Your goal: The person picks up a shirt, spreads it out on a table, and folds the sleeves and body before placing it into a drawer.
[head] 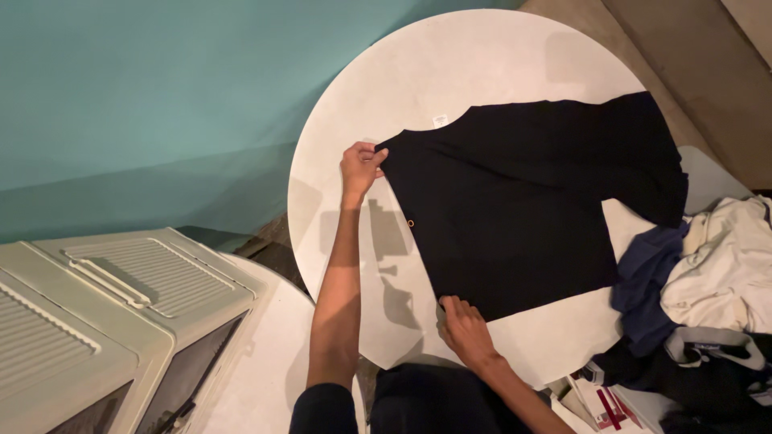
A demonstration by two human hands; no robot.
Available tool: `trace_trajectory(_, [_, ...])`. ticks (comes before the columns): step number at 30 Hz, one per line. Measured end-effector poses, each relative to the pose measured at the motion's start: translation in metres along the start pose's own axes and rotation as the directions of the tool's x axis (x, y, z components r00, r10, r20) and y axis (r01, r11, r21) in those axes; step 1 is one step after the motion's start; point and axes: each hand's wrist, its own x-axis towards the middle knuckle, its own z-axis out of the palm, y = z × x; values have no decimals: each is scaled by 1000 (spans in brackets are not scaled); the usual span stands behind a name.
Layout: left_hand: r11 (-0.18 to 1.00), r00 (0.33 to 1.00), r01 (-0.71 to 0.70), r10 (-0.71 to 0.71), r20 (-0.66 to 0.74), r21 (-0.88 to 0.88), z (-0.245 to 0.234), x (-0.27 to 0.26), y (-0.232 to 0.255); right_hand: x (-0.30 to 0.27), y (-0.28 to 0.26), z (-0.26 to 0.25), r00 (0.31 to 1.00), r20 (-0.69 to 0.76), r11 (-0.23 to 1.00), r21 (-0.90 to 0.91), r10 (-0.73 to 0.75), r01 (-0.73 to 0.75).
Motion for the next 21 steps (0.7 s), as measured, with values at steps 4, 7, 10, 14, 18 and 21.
trace_trajectory(4, [995,998,-23,27,-50,98,-1,-5,12,-3,0,-9,992,126,986,164,2,-23])
trace_trajectory(7, [982,993,-59,76,-90,177,3,-11,14,1,2,-22,989,133,968,251,-64,29])
trace_trajectory(10, [986,993,-72,85,-82,148,2,-16,12,19,19,-46,974,175,805,551,146,-220])
trace_trajectory(14, [997,997,-75,75,-9,0,-3,-17,-2,62,68,-112,852,-112,767,506,512,-394])
trace_trajectory(18, [991,993,-115,115,-4,-63,-2,-17,-15,118,130,-169,825,-266,866,183,499,-465])
trace_trajectory(21, [990,990,-132,130,-54,-41,2,-17,-13,152,169,-180,871,-327,902,-104,366,-418])
